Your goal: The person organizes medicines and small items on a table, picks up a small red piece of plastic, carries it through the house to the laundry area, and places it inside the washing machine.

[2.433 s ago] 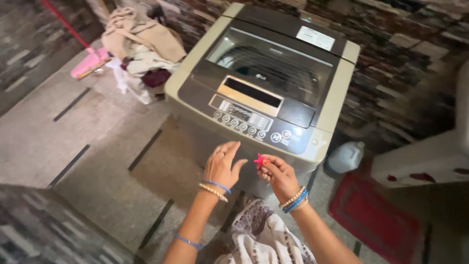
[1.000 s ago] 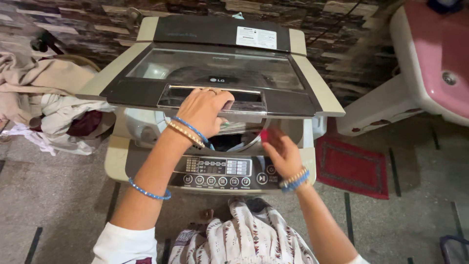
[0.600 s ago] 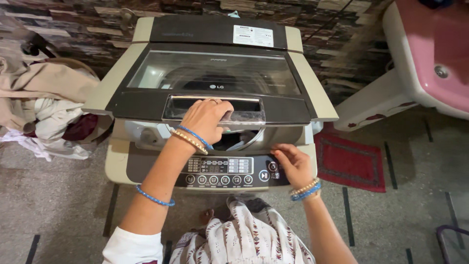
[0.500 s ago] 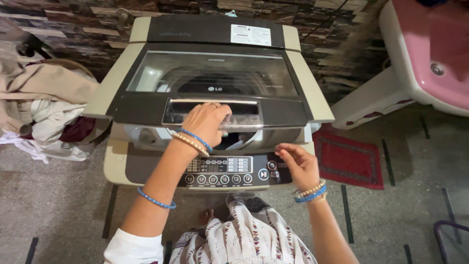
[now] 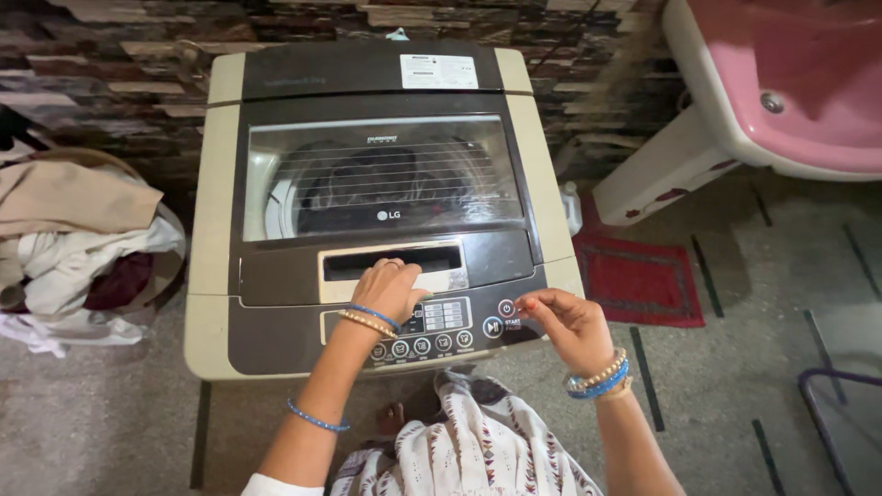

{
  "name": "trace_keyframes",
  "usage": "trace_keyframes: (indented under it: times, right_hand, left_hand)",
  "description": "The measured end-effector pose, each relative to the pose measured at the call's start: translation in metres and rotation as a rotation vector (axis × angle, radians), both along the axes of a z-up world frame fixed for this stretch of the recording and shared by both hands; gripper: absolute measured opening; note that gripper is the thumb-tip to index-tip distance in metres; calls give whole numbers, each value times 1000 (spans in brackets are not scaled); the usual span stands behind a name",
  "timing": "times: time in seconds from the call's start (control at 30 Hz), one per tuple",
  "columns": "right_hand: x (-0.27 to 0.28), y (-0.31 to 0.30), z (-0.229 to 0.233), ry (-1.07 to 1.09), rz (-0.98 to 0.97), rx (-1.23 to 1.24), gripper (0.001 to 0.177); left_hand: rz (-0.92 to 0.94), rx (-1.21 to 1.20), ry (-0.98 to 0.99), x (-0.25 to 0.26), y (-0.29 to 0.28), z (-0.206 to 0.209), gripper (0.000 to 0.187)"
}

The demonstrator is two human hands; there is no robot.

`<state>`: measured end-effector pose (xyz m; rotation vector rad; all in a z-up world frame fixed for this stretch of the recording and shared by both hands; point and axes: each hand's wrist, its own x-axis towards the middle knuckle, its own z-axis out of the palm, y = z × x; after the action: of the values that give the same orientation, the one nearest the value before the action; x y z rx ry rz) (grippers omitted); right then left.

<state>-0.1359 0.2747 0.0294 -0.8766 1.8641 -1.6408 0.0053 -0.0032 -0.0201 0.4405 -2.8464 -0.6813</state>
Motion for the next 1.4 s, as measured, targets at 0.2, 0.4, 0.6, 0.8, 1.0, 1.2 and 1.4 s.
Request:
trace_keyframes:
  times: [0.2, 0.4, 0.6, 0.8, 1.0, 1.2, 1.4]
  right_hand:
    - [9, -26, -16, -41, -25, 7, 19]
    - [38, -59, -2, 256, -124, 145, 18]
    - [65, -61, 10, 396, -139, 104, 18]
    - [70, -31, 6, 481, -239, 166, 21]
    - [49, 21, -6, 548, -339, 118, 14]
    - [14, 86, -8, 551, -418, 108, 12]
    - [-34, 171, -1, 493, -498, 129, 15]
  left_hand:
    - [9, -62, 53, 4, 10, 10, 29]
    - [-38, 5, 258, 3, 39, 38, 45]
    - [-158, 84, 440, 12, 70, 41, 53]
    - [-266, 164, 448, 0, 103, 39, 54]
    - [-342, 196, 458, -30, 147, 45, 40]
    - [-386, 166, 511, -82, 209, 44, 28]
    - [-450, 159, 516, -145, 296, 45, 23]
